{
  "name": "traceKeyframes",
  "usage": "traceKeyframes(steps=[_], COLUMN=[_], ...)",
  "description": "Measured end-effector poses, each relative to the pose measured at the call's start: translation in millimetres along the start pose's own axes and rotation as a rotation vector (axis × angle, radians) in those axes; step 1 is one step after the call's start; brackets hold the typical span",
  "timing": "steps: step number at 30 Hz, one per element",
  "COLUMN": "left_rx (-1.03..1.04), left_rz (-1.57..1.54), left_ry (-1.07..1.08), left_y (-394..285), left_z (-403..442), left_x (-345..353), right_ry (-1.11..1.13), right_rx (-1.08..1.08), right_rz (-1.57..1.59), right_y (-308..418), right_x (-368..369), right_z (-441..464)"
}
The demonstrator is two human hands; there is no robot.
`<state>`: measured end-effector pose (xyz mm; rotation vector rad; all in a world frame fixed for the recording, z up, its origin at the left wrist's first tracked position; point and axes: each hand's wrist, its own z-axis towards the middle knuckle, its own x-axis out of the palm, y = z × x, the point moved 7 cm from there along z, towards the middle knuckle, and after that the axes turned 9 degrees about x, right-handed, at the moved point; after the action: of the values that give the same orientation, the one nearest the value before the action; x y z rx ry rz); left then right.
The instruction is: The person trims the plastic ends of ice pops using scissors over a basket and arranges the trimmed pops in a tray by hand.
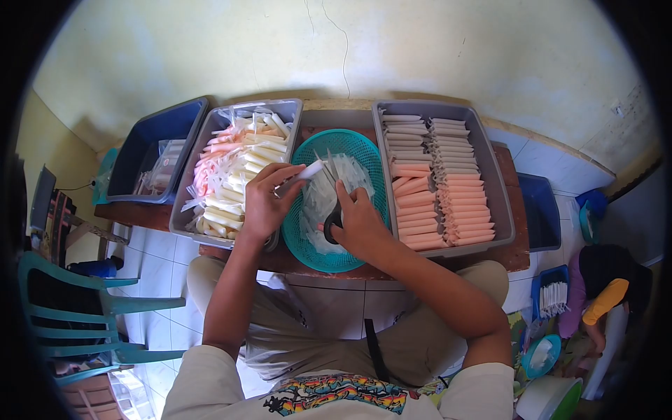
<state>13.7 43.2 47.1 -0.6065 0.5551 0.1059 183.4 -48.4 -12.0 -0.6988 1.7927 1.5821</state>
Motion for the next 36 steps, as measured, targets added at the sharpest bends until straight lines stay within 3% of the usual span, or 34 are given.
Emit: traceKeyframes(steps=[11, 27, 30, 36], left_rx=[-0.038, -0.137, -0.133, -0.177], left_rz=[-0.082, -0.211, -0.231, -0.371], left_ry=[-0.044, -0.079, -0.09, -0.119], left_y=[-4, 3, 3, 7], left_z=[0, 0, 1, -5], left_x=[-6, -6, -5, 9], right_ry=[-0.027, 0.124, 0.134, -0.057], right_rx=[0.141, 0.225, 0.18, -0.16], right_rz=[-0.334, -0.388, -0.409, -0.156], right_y=[-11, -2, 4, 22], right_x=[34, 49, 37, -9], right_z=[23, 23, 17, 6])
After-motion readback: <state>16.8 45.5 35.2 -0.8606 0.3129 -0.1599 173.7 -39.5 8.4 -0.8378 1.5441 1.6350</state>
